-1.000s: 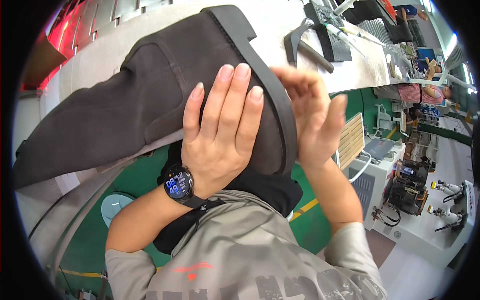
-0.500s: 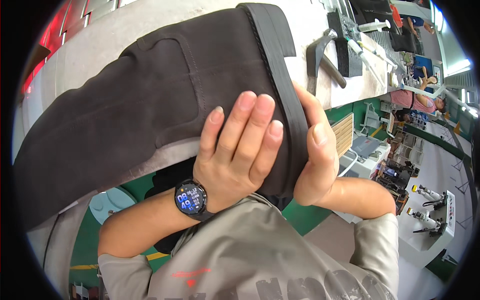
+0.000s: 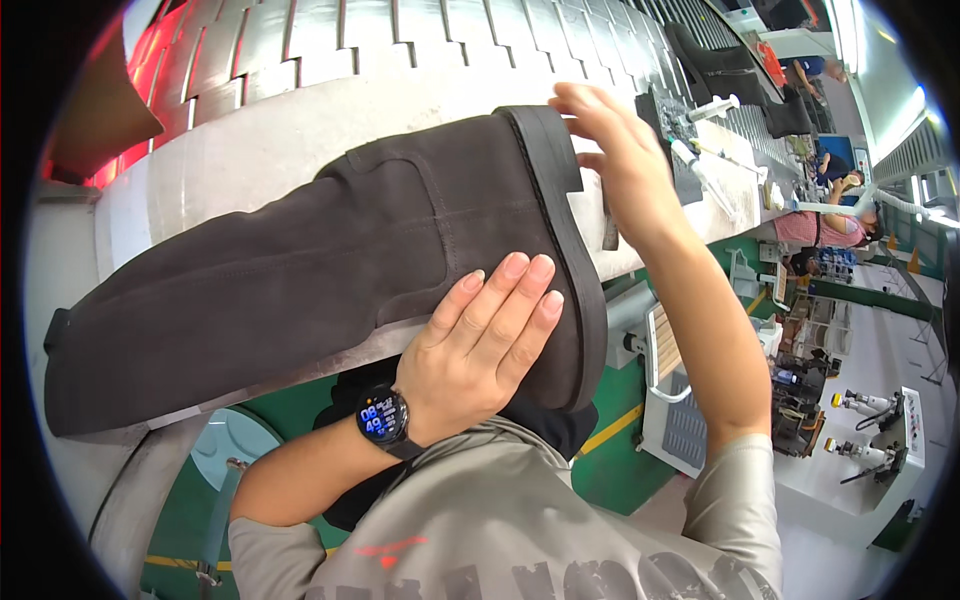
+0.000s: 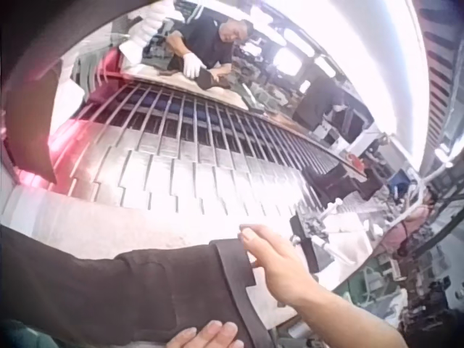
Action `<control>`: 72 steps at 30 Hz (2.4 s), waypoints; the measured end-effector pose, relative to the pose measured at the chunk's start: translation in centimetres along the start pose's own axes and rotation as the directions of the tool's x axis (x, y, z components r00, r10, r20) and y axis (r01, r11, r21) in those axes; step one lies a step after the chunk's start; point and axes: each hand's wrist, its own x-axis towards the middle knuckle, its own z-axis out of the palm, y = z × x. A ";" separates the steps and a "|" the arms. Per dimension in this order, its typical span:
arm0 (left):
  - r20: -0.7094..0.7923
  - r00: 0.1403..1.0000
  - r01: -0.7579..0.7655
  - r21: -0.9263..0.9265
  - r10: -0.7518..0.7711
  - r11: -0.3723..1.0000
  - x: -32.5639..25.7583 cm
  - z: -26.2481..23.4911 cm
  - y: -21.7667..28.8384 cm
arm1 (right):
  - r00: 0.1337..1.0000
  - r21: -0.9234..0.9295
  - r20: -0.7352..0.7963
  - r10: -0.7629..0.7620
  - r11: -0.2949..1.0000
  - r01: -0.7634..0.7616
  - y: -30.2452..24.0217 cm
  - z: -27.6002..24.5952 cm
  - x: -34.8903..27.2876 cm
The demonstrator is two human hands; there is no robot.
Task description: The person assembles boots by taking boot uppers and soles, pressing the soles firmly onto the bottoms of the boot uppers by hand, and placing the assembled boots onto a conveyor track.
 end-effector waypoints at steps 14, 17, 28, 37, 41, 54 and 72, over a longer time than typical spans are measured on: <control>-0.063 0.986 0.163 0.177 -0.154 0.971 7.7 -12.5 -5.0 | 0.919 0.180 0.140 -0.368 0.922 0.342 -6.8 0.3 -5.9; -0.141 0.990 0.025 0.240 0.010 0.970 11.8 -16.9 -2.8 | 0.792 0.457 0.071 -0.607 0.725 0.515 -9.2 -1.7 -7.0; -0.076 0.960 -0.201 0.476 0.268 0.856 16.8 -14.3 4.9 | 0.832 0.692 -0.083 -0.549 0.569 0.444 -5.3 -7.7 -6.2; -0.031 0.969 -0.201 0.488 0.247 0.849 17.7 -13.5 5.2 | 0.865 0.729 -0.100 -0.492 0.555 0.400 -4.6 -8.1 -5.8; -0.053 0.968 -0.193 0.473 0.246 0.860 17.8 -13.5 5.0 | 0.798 0.626 -0.120 -0.591 0.578 0.523 -4.6 -8.2 -5.2; 0.034 0.987 -0.157 0.310 0.154 0.938 23.3 -13.5 0.4 | 0.755 0.553 0.130 -0.643 0.679 0.483 -3.4 -10.1 0.7; -0.081 0.925 -0.331 0.310 0.372 0.891 21.9 -12.6 -0.9 | 0.817 0.232 0.041 -0.575 0.801 0.552 -4.5 -10.7 -2.1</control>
